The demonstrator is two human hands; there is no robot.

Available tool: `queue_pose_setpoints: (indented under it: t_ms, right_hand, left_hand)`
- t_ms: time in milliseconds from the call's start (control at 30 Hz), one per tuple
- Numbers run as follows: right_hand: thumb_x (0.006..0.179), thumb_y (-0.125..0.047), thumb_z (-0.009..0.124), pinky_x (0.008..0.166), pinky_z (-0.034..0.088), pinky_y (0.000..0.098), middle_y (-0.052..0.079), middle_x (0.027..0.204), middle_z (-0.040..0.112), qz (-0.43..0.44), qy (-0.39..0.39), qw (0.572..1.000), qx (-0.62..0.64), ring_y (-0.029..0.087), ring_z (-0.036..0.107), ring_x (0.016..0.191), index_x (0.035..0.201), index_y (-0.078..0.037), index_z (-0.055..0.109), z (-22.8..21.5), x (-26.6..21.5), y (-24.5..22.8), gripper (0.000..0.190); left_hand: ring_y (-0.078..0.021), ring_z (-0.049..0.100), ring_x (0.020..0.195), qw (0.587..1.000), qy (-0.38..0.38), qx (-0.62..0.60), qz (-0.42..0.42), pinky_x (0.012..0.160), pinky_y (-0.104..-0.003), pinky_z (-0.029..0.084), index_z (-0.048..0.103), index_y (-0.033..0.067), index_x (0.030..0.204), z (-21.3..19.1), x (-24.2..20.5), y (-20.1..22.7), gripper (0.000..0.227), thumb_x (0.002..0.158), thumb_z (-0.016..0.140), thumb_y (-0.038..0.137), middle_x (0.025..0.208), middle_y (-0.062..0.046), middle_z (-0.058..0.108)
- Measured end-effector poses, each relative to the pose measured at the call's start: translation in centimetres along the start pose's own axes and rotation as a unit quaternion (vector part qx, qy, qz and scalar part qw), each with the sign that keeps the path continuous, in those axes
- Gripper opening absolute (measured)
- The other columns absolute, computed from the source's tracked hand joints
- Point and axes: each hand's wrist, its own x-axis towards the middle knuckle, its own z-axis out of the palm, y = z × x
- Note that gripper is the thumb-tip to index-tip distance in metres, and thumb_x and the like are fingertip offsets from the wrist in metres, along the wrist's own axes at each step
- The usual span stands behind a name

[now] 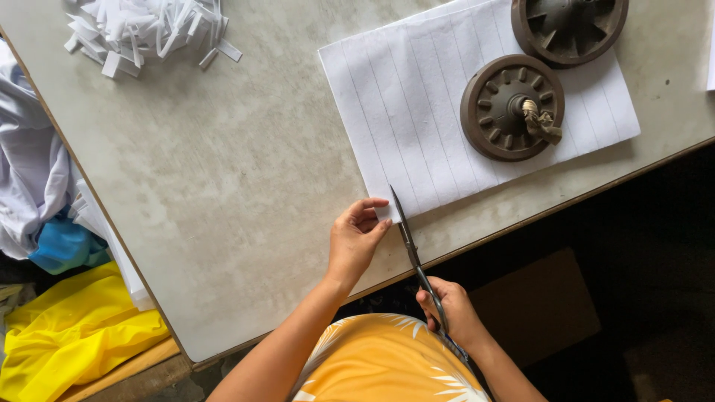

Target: The person uses scissors to cut a white fabric sheet into small rectangular pieces. The cut pieces are placed into a wooden drawer filled with other fabrics. Two metal weights are used to hold the fabric sheet in place on the table during cutting.

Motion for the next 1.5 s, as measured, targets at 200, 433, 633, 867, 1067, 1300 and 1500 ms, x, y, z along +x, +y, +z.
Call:
queue_pose_setpoints:
  t_ms: [200, 433, 633, 867, 1067, 1300, 1500]
  right_hand:
    - [0.084, -0.056, 0.068, 0.038, 0.046, 0.0258, 0.001, 0.051, 0.051, 0.004, 0.009, 1.000, -0.016, 0.010, 0.055, 0.038, 0.074, -0.008, 0.060, -0.3, 0.1, 0.6, 0.050]
    - [0.084, -0.053, 0.072, 0.038, 0.040, 0.0241, -0.001, 0.048, 0.050, 0.000, 0.030, 0.999, -0.042, 0.008, 0.053, 0.036, 0.068, -0.010, 0.058, -0.2, -0.2, 0.5, 0.048]
    - [0.086, -0.050, 0.072, 0.039, 0.039, 0.0261, 0.000, 0.048, 0.050, 0.004, 0.023, 0.999, -0.026, 0.008, 0.052, 0.039, 0.066, -0.010, 0.054, -0.2, 0.0, 0.2, 0.048]
    - [0.084, -0.059, 0.065, 0.038, 0.041, 0.0245, 0.001, 0.048, 0.052, 0.004, 0.011, 0.999, -0.032, 0.009, 0.055, 0.036, 0.067, -0.009, 0.054, 0.0, 1.2, -1.6, 0.054]
    - [0.082, -0.061, 0.066, 0.041, 0.041, 0.0259, 0.003, 0.049, 0.051, 0.017, 0.011, 0.999, -0.032, 0.011, 0.056, 0.037, 0.069, -0.008, 0.056, 0.2, 1.5, -2.0, 0.055]
    - [0.079, -0.063, 0.066, 0.040, 0.042, 0.0259, 0.003, 0.047, 0.050, 0.024, 0.016, 0.999, -0.031, 0.012, 0.055, 0.036, 0.069, -0.008, 0.056, 0.1, 1.8, -2.6, 0.058]
    - [0.081, -0.063, 0.064, 0.040, 0.042, 0.0269, 0.002, 0.051, 0.052, 0.021, 0.022, 0.997, -0.075, 0.014, 0.059, 0.037, 0.068, -0.009, 0.055, 0.3, 3.4, -5.0, 0.057]
  left_hand:
    - [-0.0120, 0.075, 0.089, 0.996, 0.060, 0.060, 0.012, 0.085, -0.023, 0.063, 0.074, 0.0151, 0.106, -1.0, 1.1, 3.3, 0.021, 0.087, 0.078, 0.007, 0.102, -0.004, 0.077]
    - [-0.0090, 0.072, 0.087, 0.998, 0.058, 0.034, -0.003, 0.083, -0.021, 0.061, 0.077, 0.0123, 0.109, -0.9, 1.0, 3.0, 0.022, 0.089, 0.075, 0.005, 0.100, -0.002, 0.077]
    - [-0.0072, 0.073, 0.086, 0.997, 0.057, 0.055, 0.007, 0.084, -0.019, 0.061, 0.078, 0.0141, 0.111, -1.1, 1.3, 2.6, 0.024, 0.088, 0.076, 0.007, 0.100, -0.001, 0.078]
    - [-0.0068, 0.073, 0.085, 0.998, 0.051, 0.036, 0.006, 0.084, -0.019, 0.062, 0.079, 0.0127, 0.112, -1.3, 1.7, 2.0, 0.026, 0.087, 0.077, 0.006, 0.101, -0.001, 0.079]
    - [-0.0069, 0.074, 0.086, 0.998, 0.049, 0.044, 0.010, 0.084, -0.019, 0.062, 0.079, 0.0129, 0.112, -1.4, 1.7, 1.8, 0.026, 0.087, 0.077, 0.007, 0.099, -0.002, 0.079]
    - [-0.0062, 0.072, 0.086, 0.998, 0.050, 0.037, -0.001, 0.083, -0.018, 0.060, 0.079, 0.0132, 0.113, -1.3, 1.8, 1.5, 0.027, 0.087, 0.077, 0.006, 0.098, -0.001, 0.078]
    - [-0.0073, 0.073, 0.085, 0.998, 0.049, 0.028, 0.004, 0.083, -0.019, 0.061, 0.079, 0.0131, 0.112, -1.3, 1.8, 1.4, 0.027, 0.086, 0.077, 0.007, 0.099, -0.002, 0.078]
